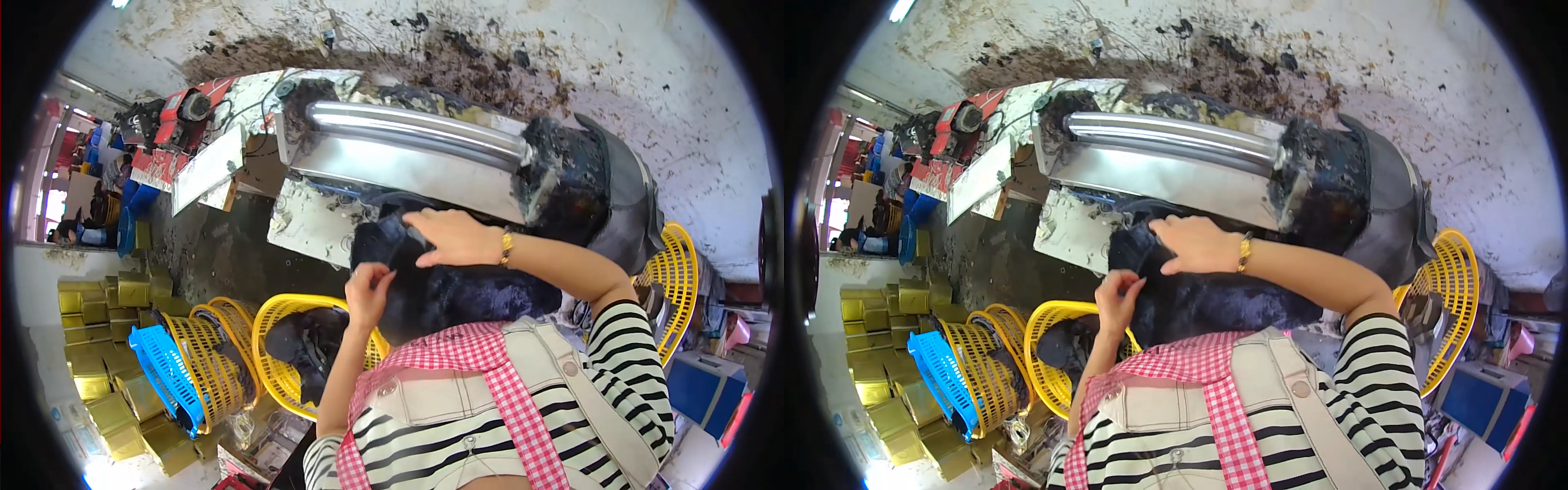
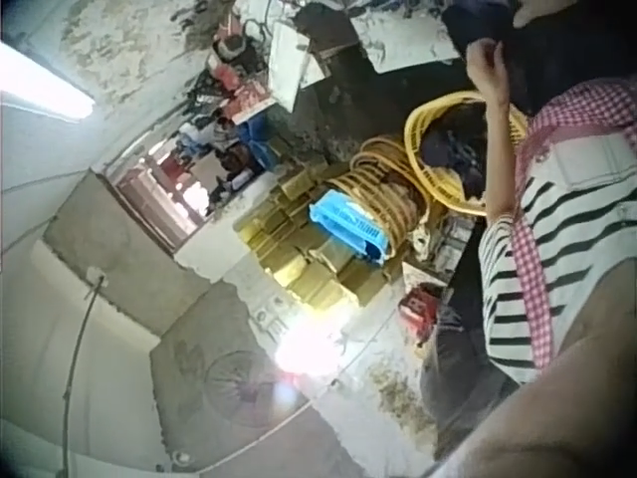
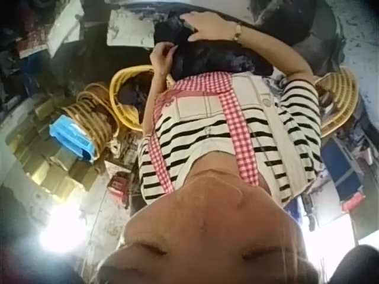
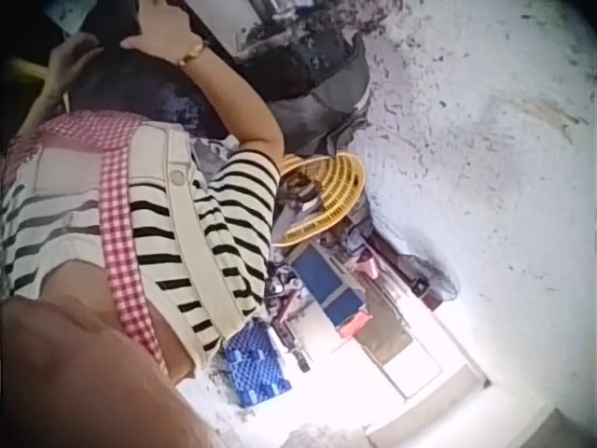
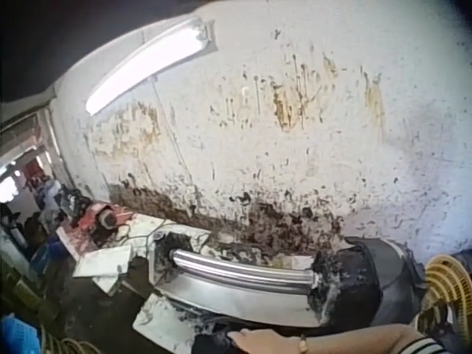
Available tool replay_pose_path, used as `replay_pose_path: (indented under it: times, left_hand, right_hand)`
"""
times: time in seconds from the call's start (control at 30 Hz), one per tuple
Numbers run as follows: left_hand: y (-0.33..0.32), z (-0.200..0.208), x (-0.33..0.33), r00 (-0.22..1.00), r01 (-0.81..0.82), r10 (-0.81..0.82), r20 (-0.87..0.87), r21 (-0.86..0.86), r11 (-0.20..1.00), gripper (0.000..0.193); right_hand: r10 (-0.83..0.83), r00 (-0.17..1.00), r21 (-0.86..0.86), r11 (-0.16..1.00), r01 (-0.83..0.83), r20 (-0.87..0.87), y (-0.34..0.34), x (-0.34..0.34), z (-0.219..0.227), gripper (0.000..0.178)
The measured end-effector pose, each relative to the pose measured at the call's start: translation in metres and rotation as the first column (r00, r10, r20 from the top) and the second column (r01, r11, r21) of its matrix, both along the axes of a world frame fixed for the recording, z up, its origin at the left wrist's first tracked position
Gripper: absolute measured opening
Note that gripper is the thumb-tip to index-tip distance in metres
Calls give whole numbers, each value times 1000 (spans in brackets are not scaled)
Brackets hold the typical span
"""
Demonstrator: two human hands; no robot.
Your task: Applying adhesive to various shoe upper components using a motorized roller machine.
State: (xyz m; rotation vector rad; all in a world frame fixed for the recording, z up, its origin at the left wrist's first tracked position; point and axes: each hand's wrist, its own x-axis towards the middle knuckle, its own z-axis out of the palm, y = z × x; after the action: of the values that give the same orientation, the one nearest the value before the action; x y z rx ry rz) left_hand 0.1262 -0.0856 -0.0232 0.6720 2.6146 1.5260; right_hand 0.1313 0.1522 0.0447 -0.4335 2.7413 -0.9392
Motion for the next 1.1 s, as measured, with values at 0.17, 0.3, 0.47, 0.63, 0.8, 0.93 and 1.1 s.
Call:
replay_pose_path:
  times: [0.17, 0.3, 0.47, 0.63, 0.8, 0.93, 1.1]
  left_hand:
    - [-27, 64, 6, 750, 190, -140, -646, 8, 982, 27]
    - [-47, 104, -33, 893, -77, 127, -433, 132, 988, 73]
    - [-41, 40, -41, 786, -85, -517, 340, 887, 454, 135]
    - [-34, 110, -70, 867, -196, -268, 421, 780, 594, 43]
    - [-26, 68, -75, 919, -119, 25, 393, 216, 969, 29]
    - [0, 45, -84, 770, -202, -51, 636, 320, 926, 28]
    - [44, 42, -119, 799, -131, -110, 592, 349, 928, 28]
  right_hand:
    - [357, 904, -129, 910, -393, -236, -25, -22, 21, 58]
    - [366, 924, -304, 873, -381, -110, -24, -36, 86, 36]
    - [-143, 963, -660, 750, -44, -227, -43, -48, 119, 33]
    - [-367, 894, -770, 637, 41, -256, -39, -46, 105, 46]
    - [-461, 886, -254, 863, 436, -44, -11, -15, 16, 61]
    - [-486, 854, 172, 840, 515, -185, 9, -23, 27, 57]
    - [-364, 727, 139, 836, 530, -582, 56, -133, -12, 61]
